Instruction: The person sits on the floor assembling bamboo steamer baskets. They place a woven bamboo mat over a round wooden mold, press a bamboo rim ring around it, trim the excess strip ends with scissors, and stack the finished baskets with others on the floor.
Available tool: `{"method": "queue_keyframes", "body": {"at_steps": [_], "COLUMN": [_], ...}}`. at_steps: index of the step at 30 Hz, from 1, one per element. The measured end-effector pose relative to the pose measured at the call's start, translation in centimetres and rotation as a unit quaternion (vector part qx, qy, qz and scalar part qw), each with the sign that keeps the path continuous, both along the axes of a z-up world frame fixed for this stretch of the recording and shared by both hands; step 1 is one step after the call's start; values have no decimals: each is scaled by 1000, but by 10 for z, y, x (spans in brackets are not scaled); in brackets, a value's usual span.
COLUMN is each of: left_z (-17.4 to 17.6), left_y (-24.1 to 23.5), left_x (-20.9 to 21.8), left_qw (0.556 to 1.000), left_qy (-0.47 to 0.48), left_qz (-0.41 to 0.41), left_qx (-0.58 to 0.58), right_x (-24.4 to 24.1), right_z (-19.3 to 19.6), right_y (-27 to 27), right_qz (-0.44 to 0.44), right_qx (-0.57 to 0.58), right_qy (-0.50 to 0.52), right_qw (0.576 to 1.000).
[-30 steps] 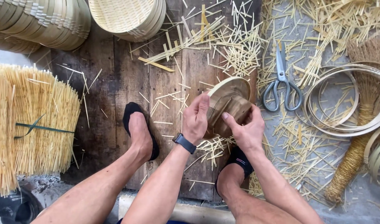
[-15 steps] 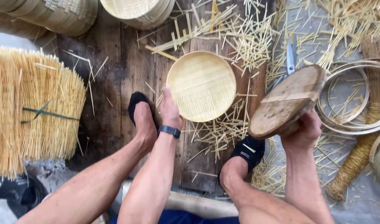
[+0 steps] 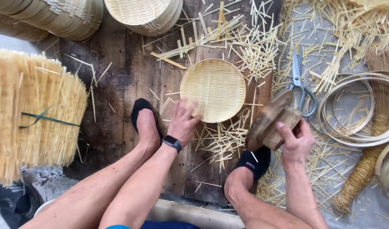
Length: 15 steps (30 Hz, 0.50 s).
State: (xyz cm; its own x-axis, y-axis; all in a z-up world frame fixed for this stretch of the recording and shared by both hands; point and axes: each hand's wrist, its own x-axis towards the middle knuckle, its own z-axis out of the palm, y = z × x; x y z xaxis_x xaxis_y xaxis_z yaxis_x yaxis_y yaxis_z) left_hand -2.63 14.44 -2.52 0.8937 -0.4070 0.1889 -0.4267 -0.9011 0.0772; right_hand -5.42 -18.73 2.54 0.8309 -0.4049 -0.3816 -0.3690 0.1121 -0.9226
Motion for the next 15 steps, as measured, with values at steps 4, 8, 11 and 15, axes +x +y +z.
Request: {"method": "queue_keyframes", "body": {"at_steps": [4, 8, 11, 15], "left_z": [-20, 21, 45, 47], "left_y": [14, 32, 65, 129], "left_x": [24, 74, 126, 196], "left_qw": [983, 986, 990, 990], "left_qy": [116, 16, -53, -124], "left_qz": [-112, -71, -19, 27], "left_qx": [-92, -149, -132, -68], "right_x": [13, 25, 24, 27], "right_z": [23, 10, 0, -6], "right_y": [21, 44, 61, 79], "right_qz": [116, 276, 332, 346], "right_qx": [-260, -463, -487, -469], "right_qy": [-1, 29, 1, -50], "right_qw": [959, 842, 808, 811]}}
